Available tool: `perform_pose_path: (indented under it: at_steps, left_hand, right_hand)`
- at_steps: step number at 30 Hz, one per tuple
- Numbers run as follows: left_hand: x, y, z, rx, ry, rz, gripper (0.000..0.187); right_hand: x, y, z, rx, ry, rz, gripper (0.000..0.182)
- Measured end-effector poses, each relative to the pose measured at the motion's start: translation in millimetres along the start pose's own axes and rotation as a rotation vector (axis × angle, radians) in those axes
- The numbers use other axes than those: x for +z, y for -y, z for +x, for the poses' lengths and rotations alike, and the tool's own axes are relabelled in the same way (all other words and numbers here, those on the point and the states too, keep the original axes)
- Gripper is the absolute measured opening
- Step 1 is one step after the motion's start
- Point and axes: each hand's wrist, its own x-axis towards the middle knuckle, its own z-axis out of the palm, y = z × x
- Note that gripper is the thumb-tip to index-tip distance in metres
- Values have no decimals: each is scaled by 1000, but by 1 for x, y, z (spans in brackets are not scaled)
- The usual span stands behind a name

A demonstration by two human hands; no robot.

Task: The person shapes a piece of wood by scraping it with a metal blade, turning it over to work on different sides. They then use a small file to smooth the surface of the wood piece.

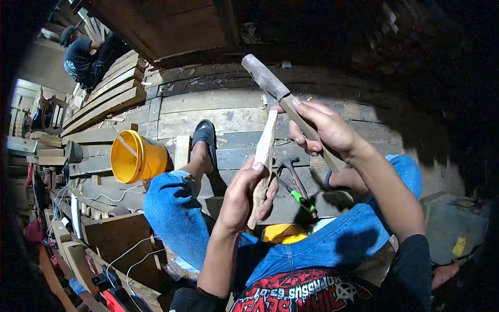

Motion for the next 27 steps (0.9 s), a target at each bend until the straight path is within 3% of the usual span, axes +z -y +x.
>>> perform_pose_path:
  at_steps: [8, 18, 22, 27]
  left_hand:
    - [-12, 4, 4, 66, -25, -137, 37]
    - [-10, 2, 4, 126, -152, -124, 31]
    - [-13, 1, 2, 78, -138, -208, 33]
    - [-10, 0, 1, 106, -76, -227, 56]
  right_hand:
    - [1, -4, 3, -10, -69, -71, 54]
    - [9, -12, 0, 131, 43, 56, 58]
    - [14, -21, 4, 78, -13, -163, 61]
    - [17, -38, 6, -96, -79, -455, 49]
